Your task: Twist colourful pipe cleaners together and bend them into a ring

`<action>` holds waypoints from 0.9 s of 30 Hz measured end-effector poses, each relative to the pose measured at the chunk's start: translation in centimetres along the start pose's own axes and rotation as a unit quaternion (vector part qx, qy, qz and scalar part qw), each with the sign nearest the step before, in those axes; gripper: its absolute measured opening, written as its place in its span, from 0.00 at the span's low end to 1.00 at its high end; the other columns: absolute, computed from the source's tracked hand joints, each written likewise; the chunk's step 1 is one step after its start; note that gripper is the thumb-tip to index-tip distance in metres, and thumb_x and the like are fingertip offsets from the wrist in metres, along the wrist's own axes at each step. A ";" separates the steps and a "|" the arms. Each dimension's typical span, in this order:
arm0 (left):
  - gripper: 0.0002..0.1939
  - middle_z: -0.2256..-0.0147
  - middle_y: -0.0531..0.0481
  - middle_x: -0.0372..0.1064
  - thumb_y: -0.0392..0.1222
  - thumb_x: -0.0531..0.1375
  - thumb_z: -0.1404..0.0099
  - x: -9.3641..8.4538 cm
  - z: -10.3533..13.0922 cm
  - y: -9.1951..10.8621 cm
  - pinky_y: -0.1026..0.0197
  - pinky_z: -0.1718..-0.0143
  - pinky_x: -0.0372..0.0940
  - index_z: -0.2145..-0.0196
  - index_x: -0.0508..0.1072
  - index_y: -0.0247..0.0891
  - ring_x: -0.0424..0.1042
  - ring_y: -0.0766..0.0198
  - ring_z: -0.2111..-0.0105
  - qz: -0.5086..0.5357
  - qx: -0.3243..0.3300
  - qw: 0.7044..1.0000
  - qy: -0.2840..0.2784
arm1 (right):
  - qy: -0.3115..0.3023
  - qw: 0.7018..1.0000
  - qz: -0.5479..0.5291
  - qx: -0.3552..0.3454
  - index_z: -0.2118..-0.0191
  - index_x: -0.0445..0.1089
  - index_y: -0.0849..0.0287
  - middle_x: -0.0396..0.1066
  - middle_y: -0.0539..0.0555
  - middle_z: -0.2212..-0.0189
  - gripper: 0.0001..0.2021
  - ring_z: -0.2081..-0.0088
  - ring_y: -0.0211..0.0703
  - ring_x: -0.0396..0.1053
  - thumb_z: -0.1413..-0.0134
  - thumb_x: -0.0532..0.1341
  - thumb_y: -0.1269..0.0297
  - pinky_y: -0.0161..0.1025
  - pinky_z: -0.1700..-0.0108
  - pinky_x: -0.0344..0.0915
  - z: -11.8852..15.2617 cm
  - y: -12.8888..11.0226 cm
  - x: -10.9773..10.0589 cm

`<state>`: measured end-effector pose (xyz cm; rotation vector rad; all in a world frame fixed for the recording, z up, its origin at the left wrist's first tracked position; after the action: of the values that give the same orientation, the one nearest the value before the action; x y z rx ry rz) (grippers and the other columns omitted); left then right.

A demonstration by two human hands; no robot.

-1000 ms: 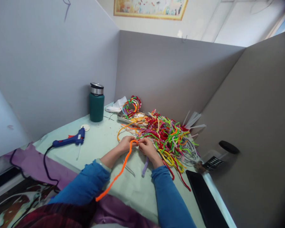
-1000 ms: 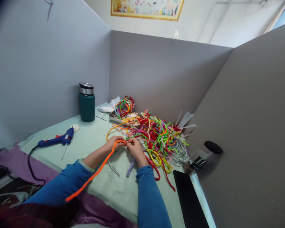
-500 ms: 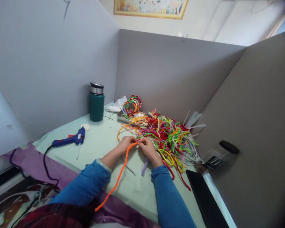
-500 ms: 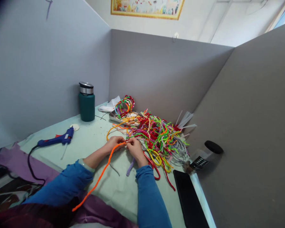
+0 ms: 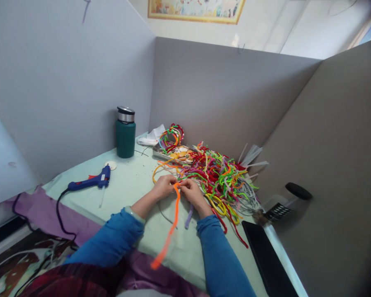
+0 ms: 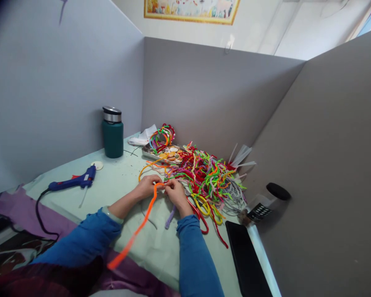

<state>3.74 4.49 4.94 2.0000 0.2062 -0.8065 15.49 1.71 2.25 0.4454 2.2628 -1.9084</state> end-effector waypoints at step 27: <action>0.12 0.78 0.51 0.69 0.45 0.61 0.47 1.7 0.0 -2.6 0.66 0.80 0.63 0.70 0.71 0.33 0.68 0.67 0.79 0.245 -0.137 0.959 -0.029 | -0.002 0.999 -0.044 0.005 0.74 0.63 0.58 0.64 0.45 0.83 0.03 0.81 0.34 0.58 0.60 0.57 0.65 0.31 0.79 0.53 0.0 0.1 0.3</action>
<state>3.85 5.61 2.08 1.6600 -0.2002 -0.4845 15.27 1.77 2.13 0.3482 2.3085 -1.9594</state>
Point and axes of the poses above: each hand's wrist, its own z-axis away from the middle knuckle, its own x-axis out of the palm, y = z × x, the point moved 9 cm from there along -z, towards the middle knuckle
